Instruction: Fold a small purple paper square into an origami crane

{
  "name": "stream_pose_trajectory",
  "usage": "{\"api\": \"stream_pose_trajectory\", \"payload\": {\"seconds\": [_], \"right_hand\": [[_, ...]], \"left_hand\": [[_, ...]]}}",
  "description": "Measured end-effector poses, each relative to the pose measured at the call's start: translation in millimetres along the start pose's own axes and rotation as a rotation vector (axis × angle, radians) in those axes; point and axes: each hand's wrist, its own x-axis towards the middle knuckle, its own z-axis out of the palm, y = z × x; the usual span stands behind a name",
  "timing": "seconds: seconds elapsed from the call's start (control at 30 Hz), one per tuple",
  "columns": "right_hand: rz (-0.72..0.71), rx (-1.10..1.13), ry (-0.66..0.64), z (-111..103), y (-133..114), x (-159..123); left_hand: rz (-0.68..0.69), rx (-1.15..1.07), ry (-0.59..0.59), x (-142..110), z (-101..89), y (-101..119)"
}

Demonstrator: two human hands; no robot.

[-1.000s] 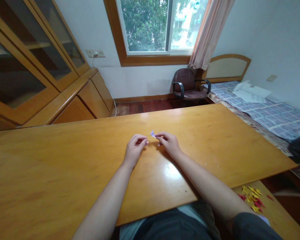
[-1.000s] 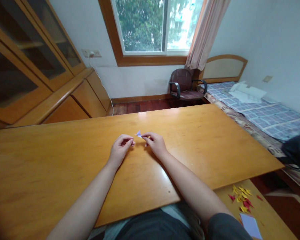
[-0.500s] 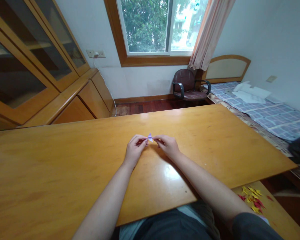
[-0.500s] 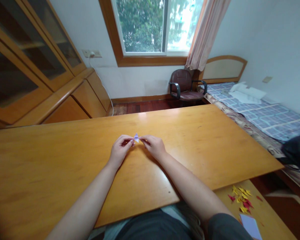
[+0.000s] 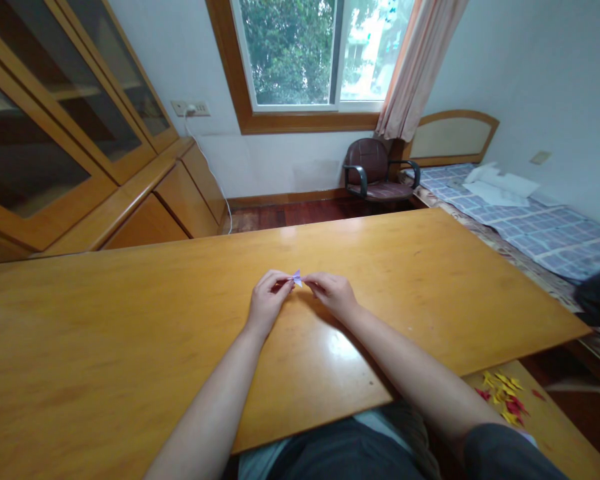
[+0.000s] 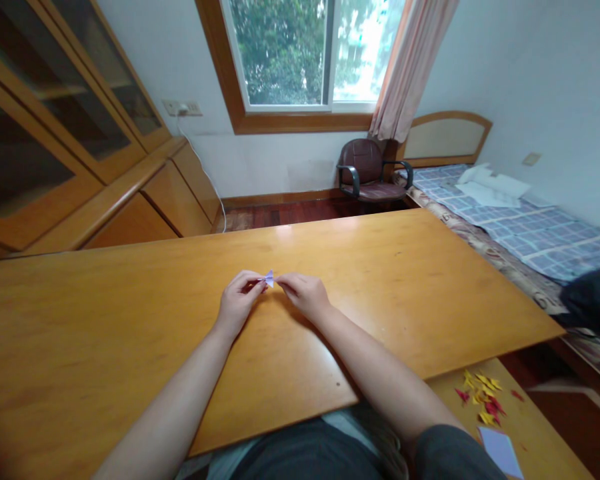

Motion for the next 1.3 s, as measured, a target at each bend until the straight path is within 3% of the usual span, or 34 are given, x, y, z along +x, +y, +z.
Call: {"api": "stream_pose_trajectory", "payload": {"seconds": [0.27, 0.57, 1.3], "right_hand": [[0.2, 0.23, 0.006, -1.5, -5.1, 5.5], [0.287, 0.422, -0.001, -4.6, -9.9, 9.7], [0.206, 0.219, 0.057, -5.8, -9.7, 10.4]], "left_hand": [[0.063, 0.043, 0.006, 0.8, -1.0, 2.4], [0.1, 0.029, -0.034, 0.3, -1.9, -4.6], [0.041, 0.055, -0.022, 2.3, 1.1, -2.0]]}}
